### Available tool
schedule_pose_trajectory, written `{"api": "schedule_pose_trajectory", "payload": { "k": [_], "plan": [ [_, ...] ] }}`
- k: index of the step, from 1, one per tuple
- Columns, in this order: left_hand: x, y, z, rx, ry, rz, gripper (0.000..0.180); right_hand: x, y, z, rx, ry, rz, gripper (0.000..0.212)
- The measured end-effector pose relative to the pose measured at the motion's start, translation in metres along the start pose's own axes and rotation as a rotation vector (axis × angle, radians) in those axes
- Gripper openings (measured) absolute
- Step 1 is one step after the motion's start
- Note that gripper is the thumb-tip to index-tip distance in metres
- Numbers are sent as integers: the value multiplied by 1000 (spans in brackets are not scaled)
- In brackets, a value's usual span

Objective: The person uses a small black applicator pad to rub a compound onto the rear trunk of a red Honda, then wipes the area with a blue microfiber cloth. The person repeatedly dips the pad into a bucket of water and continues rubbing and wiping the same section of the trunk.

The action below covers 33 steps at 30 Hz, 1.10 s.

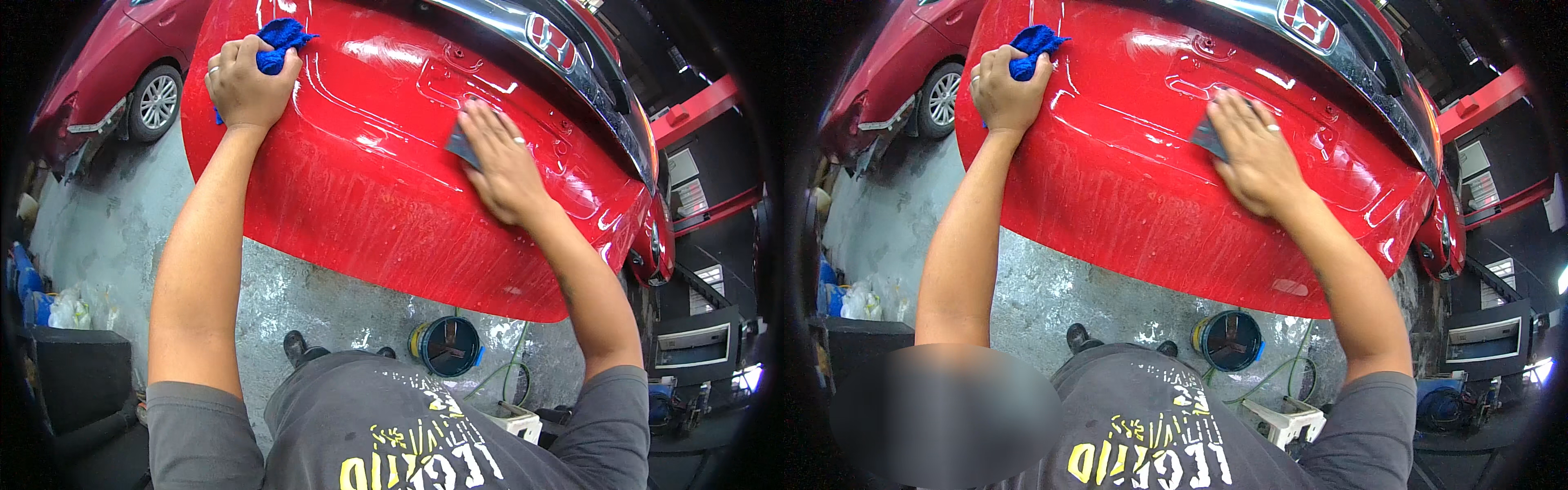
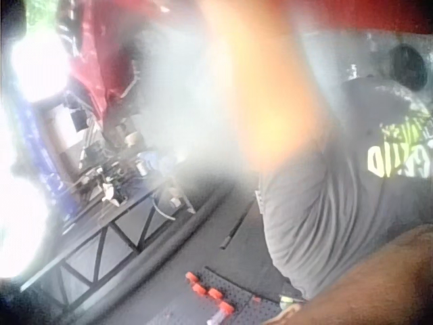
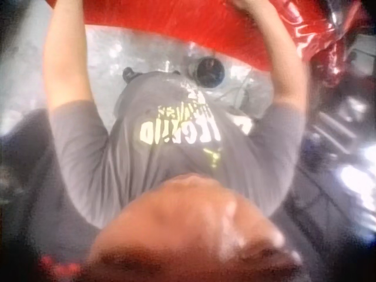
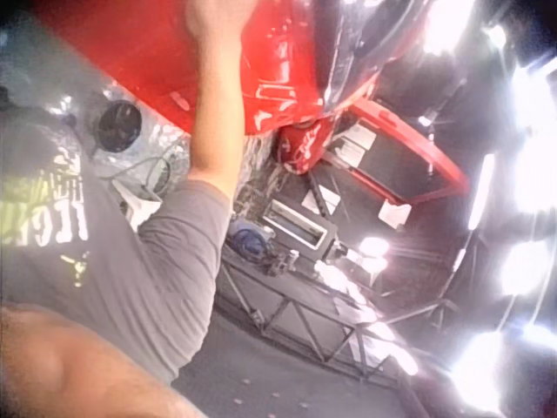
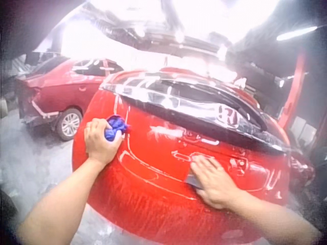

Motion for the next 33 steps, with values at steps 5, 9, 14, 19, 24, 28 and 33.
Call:
{"api": "schedule_pose_trajectory", "payload": {
  "k": [5, 9, 14, 19, 24, 28, 33],
  "plan": [
    [0, 1, 7, -9, -65, -25, 35, -38, -33, 24, -59, 177, -23, 94],
    [-6, -1, 6, -12, -71, -11, 36, -47, -20, 14, -62, 199, -47, 94],
    [-3, -3, 4, -10, -53, -22, 37, 37, 48, -15, 73, 29, 86, 88],
    [-3, 2, 8, -40, -82, -13, 36, -18, 9, 2, 27, 173, -57, 83],
    [-2, -1, 8, -54, -94, -21, 34, 44, 59, -21, -7, 6, -20, 80],
    [0, 1, 6, -58, -63, -15, 34, 124, 96, -35, -33, -151, -68, 72],
    [0, 10, 7, -73, -89, -22, 34, 29, 64, -17, 52, -6, -8, 77]
  ]
}}
Point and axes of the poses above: each hand's wrist, its own x-axis towards the middle knuckle, its own z-axis out of the back of the hand, y = z × x, the point moved 5 cm from there along x, towards the middle knuckle, and after that the axes turned 12 degrees about x, right-handed, at the moved point
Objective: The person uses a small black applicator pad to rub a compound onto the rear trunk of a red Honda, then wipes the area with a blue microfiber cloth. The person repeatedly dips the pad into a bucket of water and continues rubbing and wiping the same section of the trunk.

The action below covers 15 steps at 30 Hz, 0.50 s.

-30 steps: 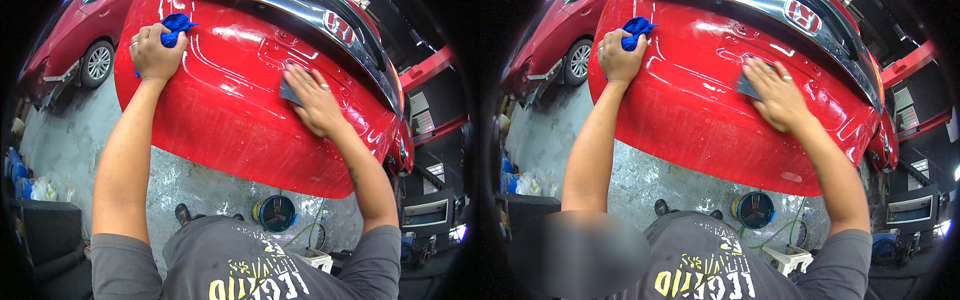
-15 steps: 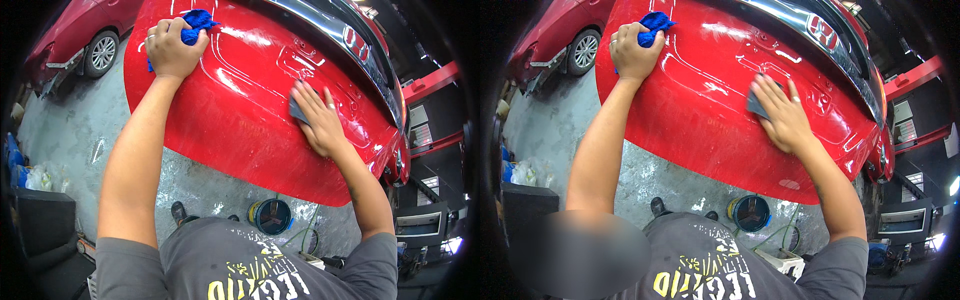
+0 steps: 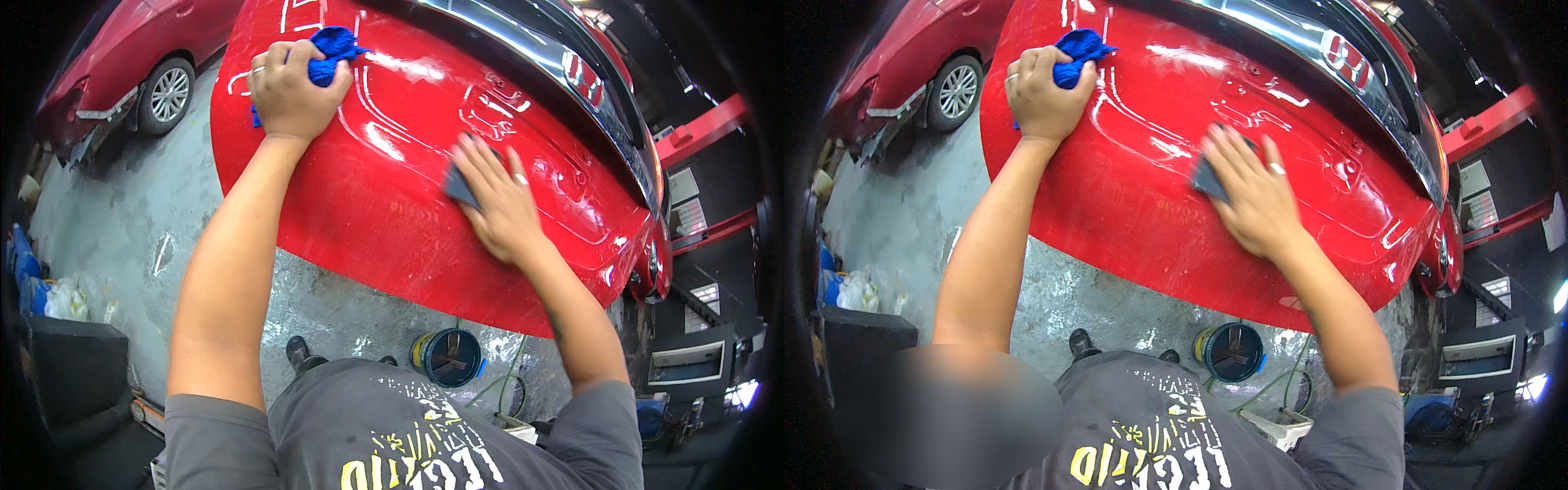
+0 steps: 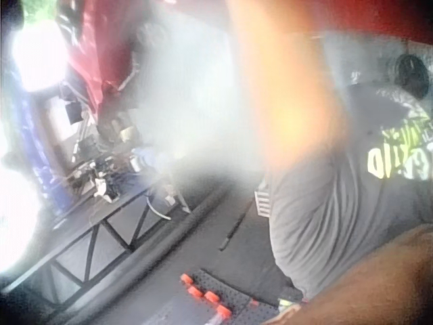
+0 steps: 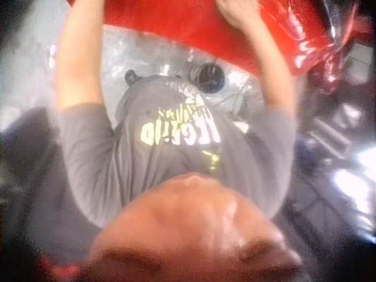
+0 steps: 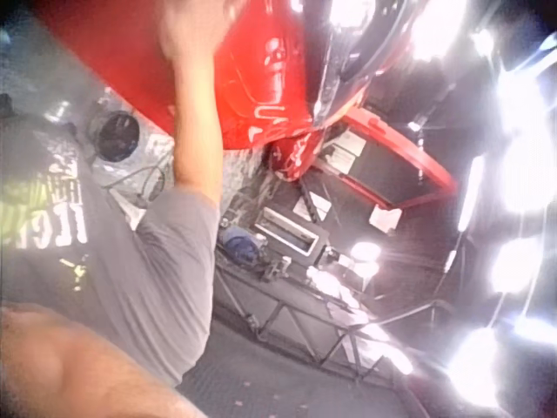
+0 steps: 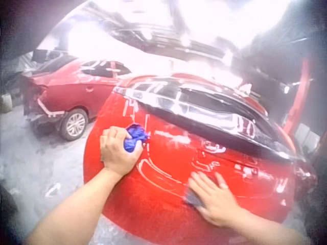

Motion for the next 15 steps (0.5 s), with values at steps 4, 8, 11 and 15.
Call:
{"api": "schedule_pose_trajectory", "payload": {
  "k": [4, 8, 11, 15],
  "plan": [
    [-4, -11, 1, -24, 32, 25, 33, -97, -46, 30, 106, 164, -38, 92],
    [-3, -15, 3, -7, -4, 13, 33, -55, -6, 7, 67, 96, -5, 80],
    [0, -26, 3, -37, 14, -8, 33, 25, 60, -6, 194, -182, 89, 66],
    [2, -5, 2, 3, 24, -65, 31, 88, 98, -55, 141, -388, 1, 59]
  ]
}}
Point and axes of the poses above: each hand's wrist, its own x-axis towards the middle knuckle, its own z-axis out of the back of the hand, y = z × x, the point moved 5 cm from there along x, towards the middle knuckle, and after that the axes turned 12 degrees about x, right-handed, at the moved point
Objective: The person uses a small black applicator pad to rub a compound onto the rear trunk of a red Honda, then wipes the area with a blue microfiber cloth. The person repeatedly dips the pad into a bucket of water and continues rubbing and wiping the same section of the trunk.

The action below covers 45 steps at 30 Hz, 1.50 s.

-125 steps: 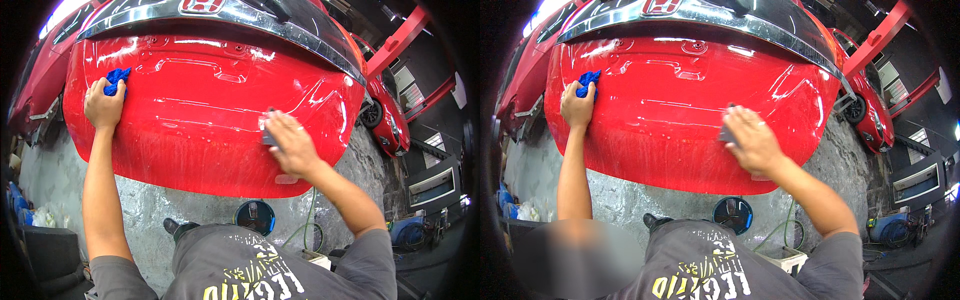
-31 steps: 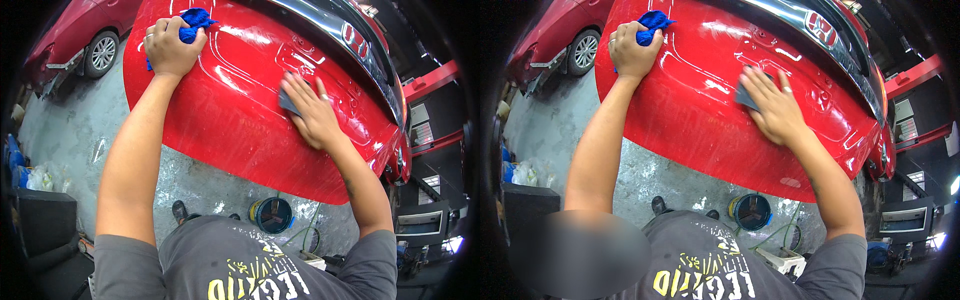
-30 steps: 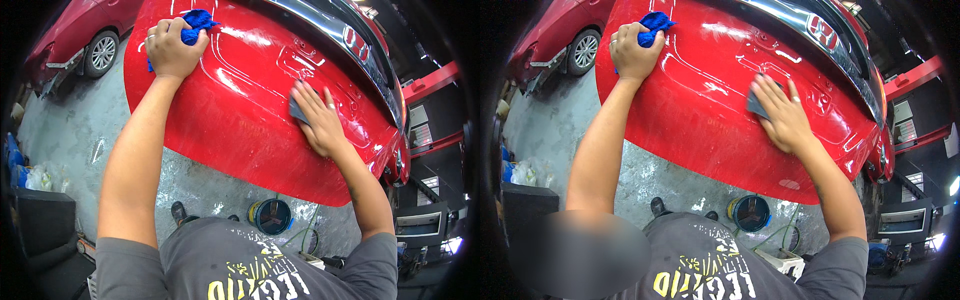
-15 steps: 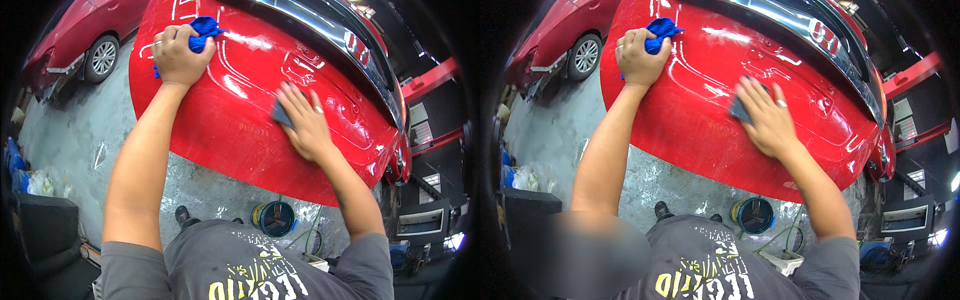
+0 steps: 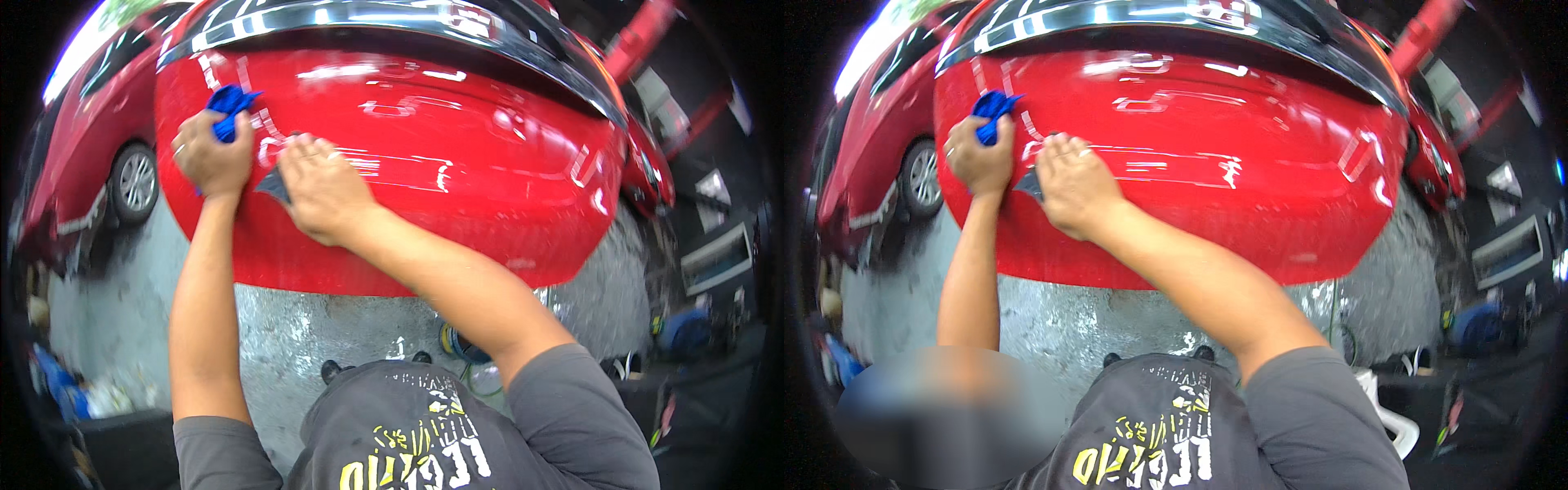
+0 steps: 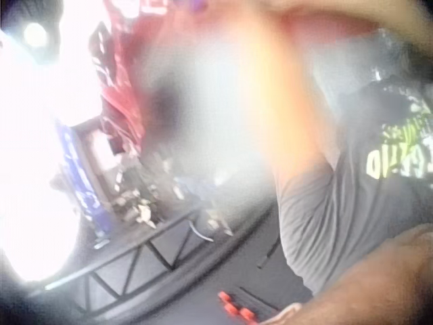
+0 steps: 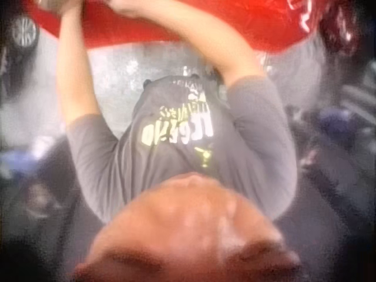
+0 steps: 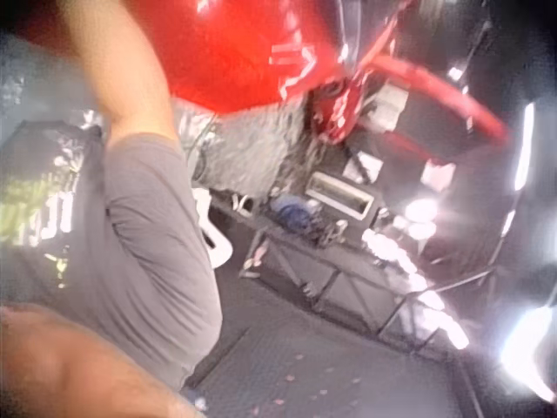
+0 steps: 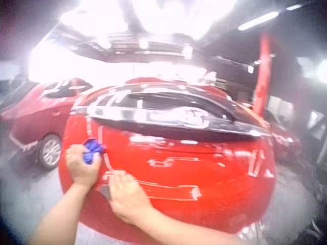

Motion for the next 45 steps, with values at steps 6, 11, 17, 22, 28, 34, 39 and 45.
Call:
{"api": "schedule_pose_trajectory", "payload": {
  "k": [6, 11, 17, 22, 28, 34, 39, 45],
  "plan": [
    [-4, 14, -5, 36, 40, 23, 37, -138, -56, 112, -86, -128, -183, 64],
    [-8, -11, -10, 6, 70, 58, 37, -305, -174, 254, -508, 10, -427, 61],
    [-9, 1, -2, 54, 41, 62, 37, -196, -73, 151, -226, -213, -218, 45],
    [-6, -14, -9, -16, 34, -12, 41, -82, -16, 50, -105, -344, -242, 51],
    [-5, 6, -5, -39, 41, 28, 39, -159, -50, 99, -109, -266, -282, 53],
    [-8, 8, -4, -45, 38, 11, 36, -299, -194, 248, -418, -21, -463, 62],
    [-8, 5, -2, -21, 58, 37, 33, -298, -283, 325, -569, 87, -426, 63],
    [-6, -11, -5, -47, 112, 26, 29, -283, -310, 321, -573, -83, -669, 66]
  ]
}}
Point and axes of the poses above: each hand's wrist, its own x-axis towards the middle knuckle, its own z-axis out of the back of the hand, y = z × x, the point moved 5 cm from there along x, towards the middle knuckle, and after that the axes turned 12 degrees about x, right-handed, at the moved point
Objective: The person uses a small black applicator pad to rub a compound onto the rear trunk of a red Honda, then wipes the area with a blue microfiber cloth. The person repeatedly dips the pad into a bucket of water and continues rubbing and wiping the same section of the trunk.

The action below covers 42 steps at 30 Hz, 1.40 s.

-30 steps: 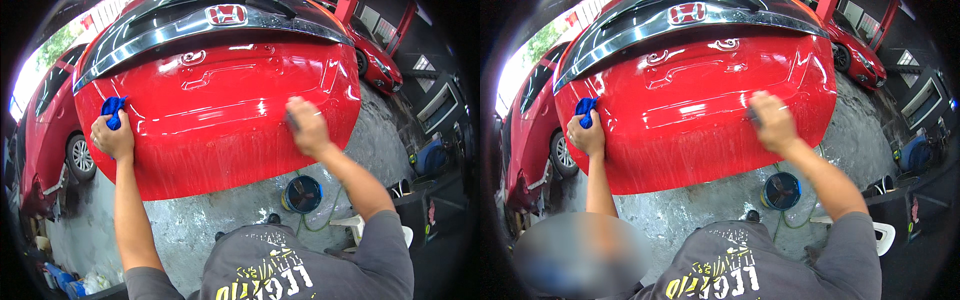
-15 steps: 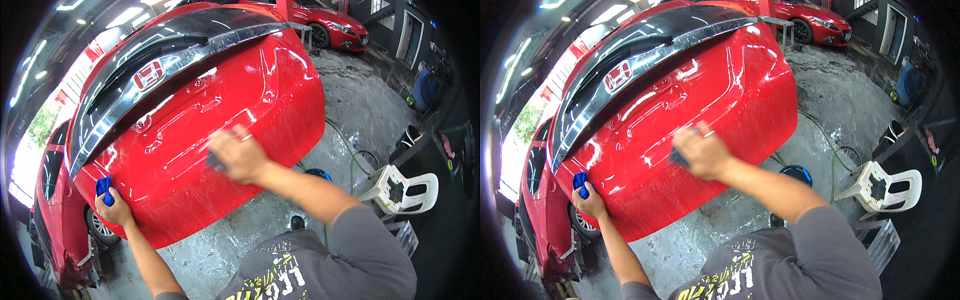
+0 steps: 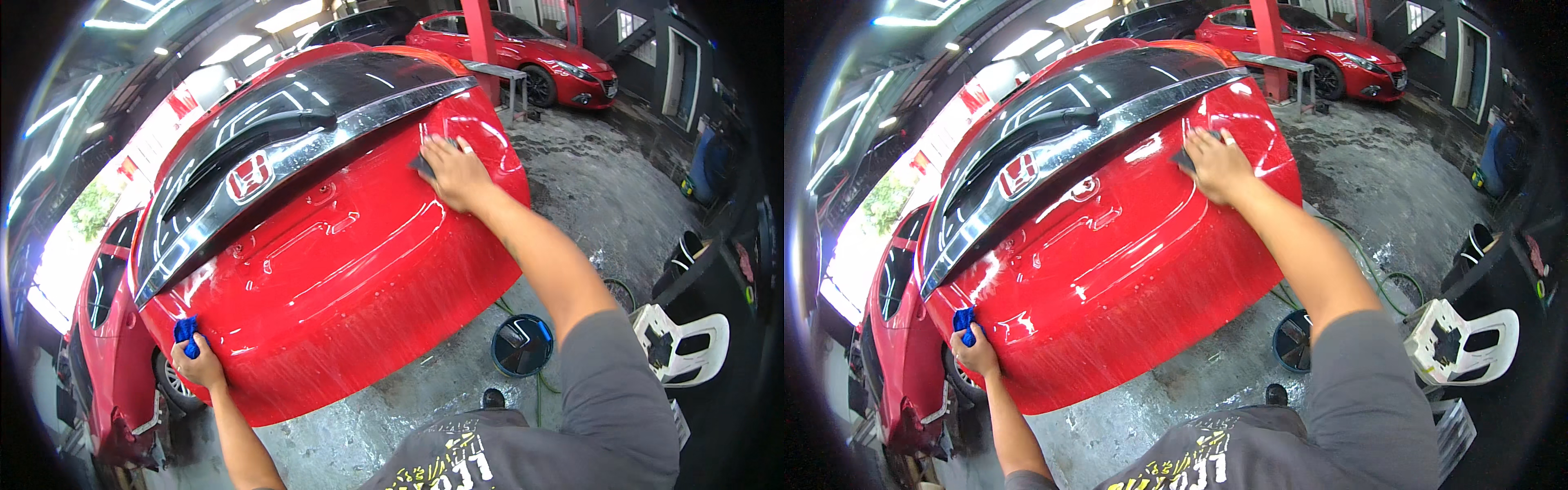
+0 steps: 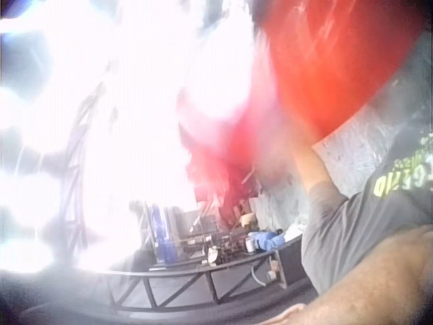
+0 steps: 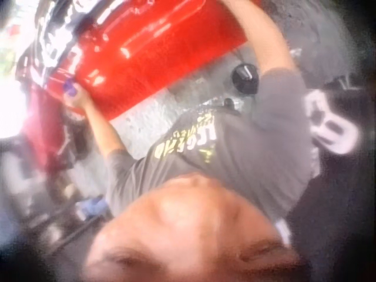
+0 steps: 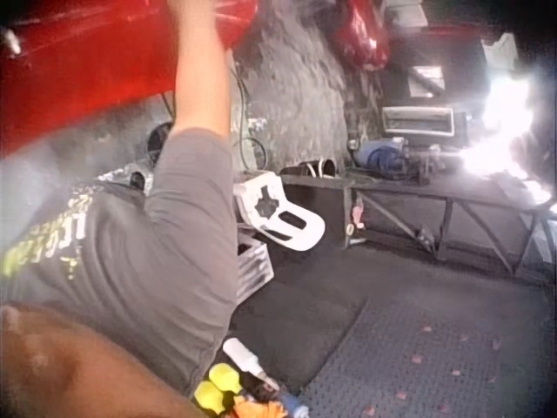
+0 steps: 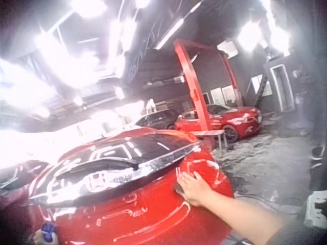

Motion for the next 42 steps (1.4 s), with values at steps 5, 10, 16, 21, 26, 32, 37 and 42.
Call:
{"api": "schedule_pose_trajectory", "payload": {
  "k": [5, 10, 16, 21, 26, 32, 37, 42],
  "plan": [
    [-10, -60, 38, -23, 56, -229, 25, -112, 87, 22, 258, -9, 149, 54],
    [-44, -178, 67, -200, 167, -349, 28, -163, 88, 58, 919, -46, -86, 41],
    [-82, -398, 76, -610, 289, -584, 28, -307, -14, -1, 1770, -593, -947, 41],
    [-113, -538, 56, -724, 268, -622, 23, -279, -61, 11, 1609, -443, -867, 50],
    [-117, -547, 50, -697, 312, -672, 22, -202, -28, 52, 1330, -470, -607, 52],
    [-85, -388, 54, -546, 277, -582, 18, -194, 17, 23, 1605, -502, -790, 45],
    [-36, -242, 42, -478, 172, -490, 22, -166, 85, 31, 1480, -224, -478, 21],
    [27, -114, 3, -271, 192, -458, 22, -96, 265, 48, 1757, -196, -528, 31]
  ]
}}
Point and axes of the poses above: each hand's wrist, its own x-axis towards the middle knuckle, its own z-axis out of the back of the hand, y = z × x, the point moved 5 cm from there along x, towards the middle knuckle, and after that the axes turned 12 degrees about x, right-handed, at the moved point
